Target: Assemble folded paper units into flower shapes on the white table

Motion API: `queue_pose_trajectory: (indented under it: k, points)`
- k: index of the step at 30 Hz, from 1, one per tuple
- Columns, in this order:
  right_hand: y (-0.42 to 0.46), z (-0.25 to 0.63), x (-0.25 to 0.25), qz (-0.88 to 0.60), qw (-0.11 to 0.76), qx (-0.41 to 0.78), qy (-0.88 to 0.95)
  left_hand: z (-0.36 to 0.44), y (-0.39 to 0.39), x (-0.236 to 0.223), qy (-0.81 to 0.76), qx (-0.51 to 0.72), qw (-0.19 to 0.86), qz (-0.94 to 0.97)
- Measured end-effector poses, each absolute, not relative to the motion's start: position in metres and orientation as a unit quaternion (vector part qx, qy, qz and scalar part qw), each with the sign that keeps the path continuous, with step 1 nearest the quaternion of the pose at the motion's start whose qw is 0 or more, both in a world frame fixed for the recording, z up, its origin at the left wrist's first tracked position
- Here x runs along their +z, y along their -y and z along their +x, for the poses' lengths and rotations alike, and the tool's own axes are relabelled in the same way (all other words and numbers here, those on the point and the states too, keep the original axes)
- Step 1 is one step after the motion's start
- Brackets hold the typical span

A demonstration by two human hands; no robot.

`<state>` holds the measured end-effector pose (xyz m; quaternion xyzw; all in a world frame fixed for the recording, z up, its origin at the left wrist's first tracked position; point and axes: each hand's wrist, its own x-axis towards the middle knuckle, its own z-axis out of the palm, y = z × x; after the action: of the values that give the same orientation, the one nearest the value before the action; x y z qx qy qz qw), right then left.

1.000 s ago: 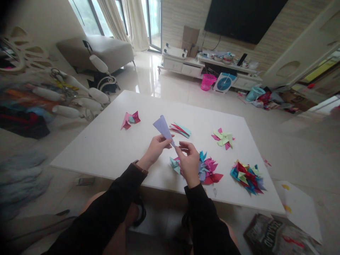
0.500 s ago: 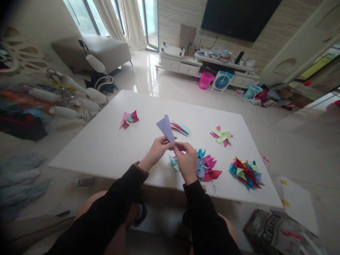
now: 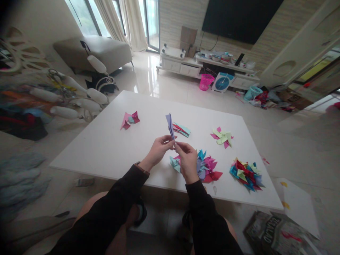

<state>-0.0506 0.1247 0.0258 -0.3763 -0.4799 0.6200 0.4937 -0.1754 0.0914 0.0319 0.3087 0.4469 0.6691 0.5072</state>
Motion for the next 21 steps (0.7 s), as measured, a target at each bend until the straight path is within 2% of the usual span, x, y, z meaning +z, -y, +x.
queue_pose_trajectory:
  k: [21]
  points:
    - [-0.129, -0.052, 0.019, -0.383, 0.503, 0.623, 0.461, -0.174, -0.098, 0.019, -0.413, 0.678, 0.524, 0.309]
